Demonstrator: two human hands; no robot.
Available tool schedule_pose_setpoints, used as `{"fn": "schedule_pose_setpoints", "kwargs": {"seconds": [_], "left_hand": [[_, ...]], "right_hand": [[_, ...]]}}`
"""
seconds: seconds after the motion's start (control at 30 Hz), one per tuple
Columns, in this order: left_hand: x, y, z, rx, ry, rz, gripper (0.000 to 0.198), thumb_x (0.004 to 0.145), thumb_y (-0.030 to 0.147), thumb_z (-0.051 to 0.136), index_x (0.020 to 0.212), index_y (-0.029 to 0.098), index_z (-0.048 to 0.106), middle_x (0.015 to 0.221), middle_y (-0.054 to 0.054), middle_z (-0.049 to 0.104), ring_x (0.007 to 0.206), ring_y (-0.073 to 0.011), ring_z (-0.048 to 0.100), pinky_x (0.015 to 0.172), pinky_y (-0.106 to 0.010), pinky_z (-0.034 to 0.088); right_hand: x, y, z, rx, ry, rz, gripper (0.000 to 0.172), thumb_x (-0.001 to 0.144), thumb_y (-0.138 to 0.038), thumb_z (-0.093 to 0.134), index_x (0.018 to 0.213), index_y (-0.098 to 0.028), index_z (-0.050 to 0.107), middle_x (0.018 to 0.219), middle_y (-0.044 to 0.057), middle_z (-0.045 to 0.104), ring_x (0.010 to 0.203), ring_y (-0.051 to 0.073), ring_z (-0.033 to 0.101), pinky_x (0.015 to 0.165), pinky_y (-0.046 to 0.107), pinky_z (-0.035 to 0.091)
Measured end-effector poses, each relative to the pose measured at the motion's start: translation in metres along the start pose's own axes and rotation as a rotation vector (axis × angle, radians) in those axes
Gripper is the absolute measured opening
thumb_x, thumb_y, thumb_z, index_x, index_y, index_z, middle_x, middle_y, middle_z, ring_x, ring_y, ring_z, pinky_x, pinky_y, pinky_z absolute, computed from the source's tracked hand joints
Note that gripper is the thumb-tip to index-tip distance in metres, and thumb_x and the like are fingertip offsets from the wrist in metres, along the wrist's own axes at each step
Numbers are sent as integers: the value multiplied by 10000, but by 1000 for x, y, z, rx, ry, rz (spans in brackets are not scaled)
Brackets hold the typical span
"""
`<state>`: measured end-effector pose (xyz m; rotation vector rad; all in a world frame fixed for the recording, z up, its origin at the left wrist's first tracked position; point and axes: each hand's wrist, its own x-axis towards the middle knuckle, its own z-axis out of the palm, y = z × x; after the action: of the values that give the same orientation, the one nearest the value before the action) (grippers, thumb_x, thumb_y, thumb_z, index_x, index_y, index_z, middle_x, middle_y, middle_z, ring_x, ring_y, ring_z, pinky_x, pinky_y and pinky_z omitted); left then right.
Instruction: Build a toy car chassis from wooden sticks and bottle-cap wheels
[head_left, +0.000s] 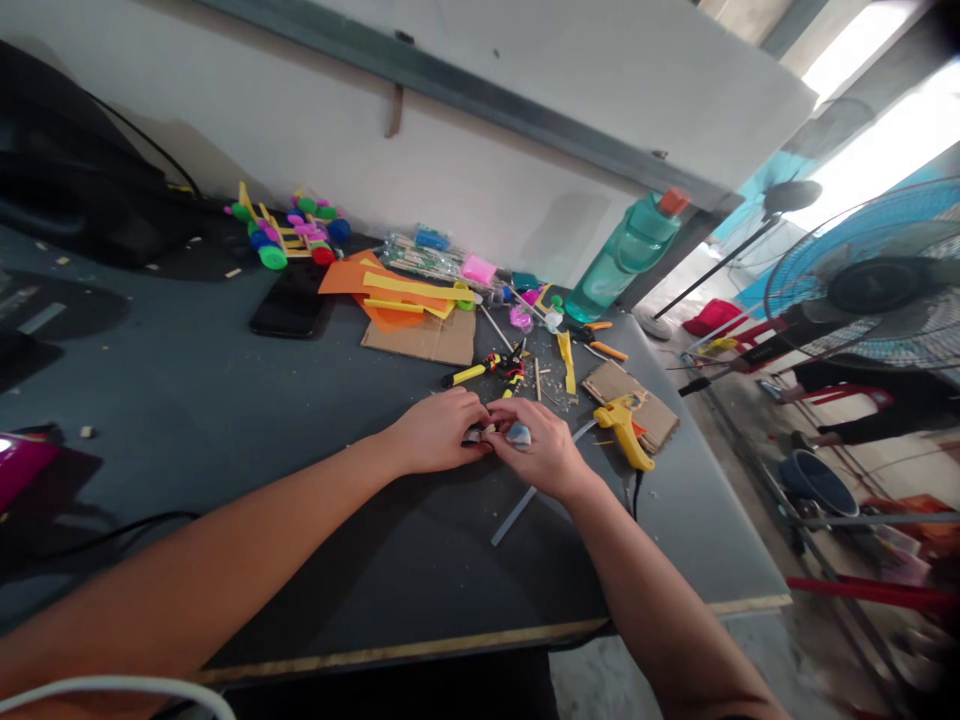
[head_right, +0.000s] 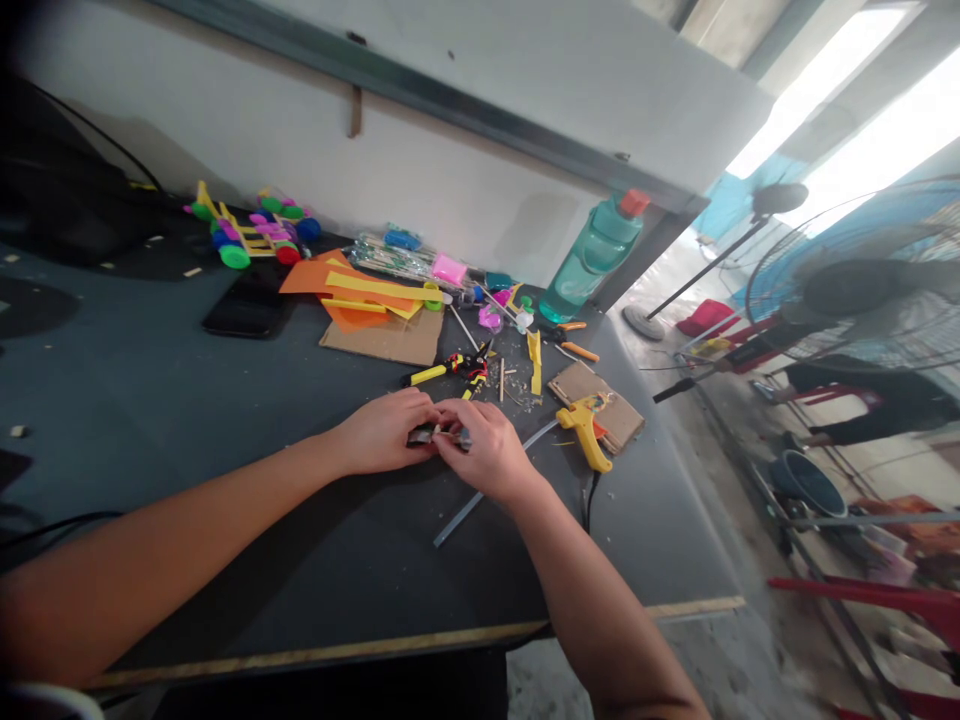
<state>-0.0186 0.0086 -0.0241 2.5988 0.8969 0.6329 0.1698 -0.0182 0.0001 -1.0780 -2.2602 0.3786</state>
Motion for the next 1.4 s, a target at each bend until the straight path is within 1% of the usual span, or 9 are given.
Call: {"fn": "schedule_pose_setpoints", "kwargs": {"seconds": [0.2, 0.3, 0.5, 0.6, 0.77, 0.9, 1.0, 1.17, 1.4], "left_hand": [[1, 1, -1, -4, -9, -10, 201, 794, 333, 585, 916, 173, 584, 870, -54, 602, 867, -211, 547, 775, -324, 431], [1, -1, -4, -24, -20, -40, 266, 751, 360, 631, 920, 171, 551, 882, -52, 600, 870, -222, 551, 763, -329, 435], [-1, -12, -15, -168, -59, -111, 325, 692, 312, 689, 960, 195, 549, 943, -41, 601, 918, -223, 560, 780, -316, 429], [-3, -18, -17, -245, -65, -165, 341, 690, 280, 688, 992, 205, 550, 980, -47, 605, 913, -222, 572, 771, -309, 433], [-3, -25, -17, -319, -46, -188, 325, 713, 291, 672, 1002, 197, 557, 974, -45, 617, 865, -196, 582, 762, -289, 441], [-4, -31, -20, -313, -18, -186, 313, 744, 337, 643, 1011, 189, 575, 977, -51, 606, 829, -184, 574, 724, -278, 452], [-4, -35, -23, -285, -19, -151, 273, 769, 357, 619, 987, 195, 590, 971, -47, 600, 849, -187, 571, 727, -281, 450], [-4, -35, -28, -251, -47, -99, 210, 817, 305, 570, 1000, 208, 600, 989, -42, 593, 882, -177, 573, 766, -282, 441], [-5, -34, -31, -244, -81, -119, 197, 814, 254, 563, 1003, 208, 592, 993, -37, 615, 894, -179, 587, 785, -283, 450]], "right_hand": [[1, 0, -2, -31, -13, -20, 263, 763, -171, 597, 1023, -213, 576, 856, 26, 662, 795, 174, 614, 771, 309, 458], [2, 2, -2, -48, -35, -17, 268, 750, -175, 618, 1012, -213, 573, 894, 28, 667, 837, 181, 612, 814, 326, 436], [4, 9, -10, -104, -150, 8, 304, 724, -239, 656, 1012, -206, 564, 926, 57, 636, 914, 227, 580, 813, 350, 426], [4, 9, -15, -111, -207, 24, 293, 715, -219, 651, 990, -204, 552, 922, 54, 617, 876, 210, 571, 779, 319, 433], [1, 7, -16, -76, -238, 74, 266, 719, -175, 632, 957, -212, 520, 839, 7, 575, 763, 153, 547, 670, 248, 414], [-1, 2, -10, -4, -242, 117, 261, 712, -245, 672, 896, -217, 489, 777, -22, 533, 681, 126, 507, 602, 231, 386], [-2, -4, -3, 60, -220, 170, 319, 684, -320, 715, 839, -219, 455, 713, -46, 496, 618, 111, 467, 558, 226, 360], [-3, -9, 7, 148, -211, 247, 441, 625, -431, 767, 786, -222, 414, 678, -63, 484, 572, 98, 431, 525, 221, 337], [-3, -10, 11, 232, -217, 276, 438, 626, -415, 772, 777, -223, 408, 669, -74, 487, 565, 89, 439, 513, 206, 337]]}}
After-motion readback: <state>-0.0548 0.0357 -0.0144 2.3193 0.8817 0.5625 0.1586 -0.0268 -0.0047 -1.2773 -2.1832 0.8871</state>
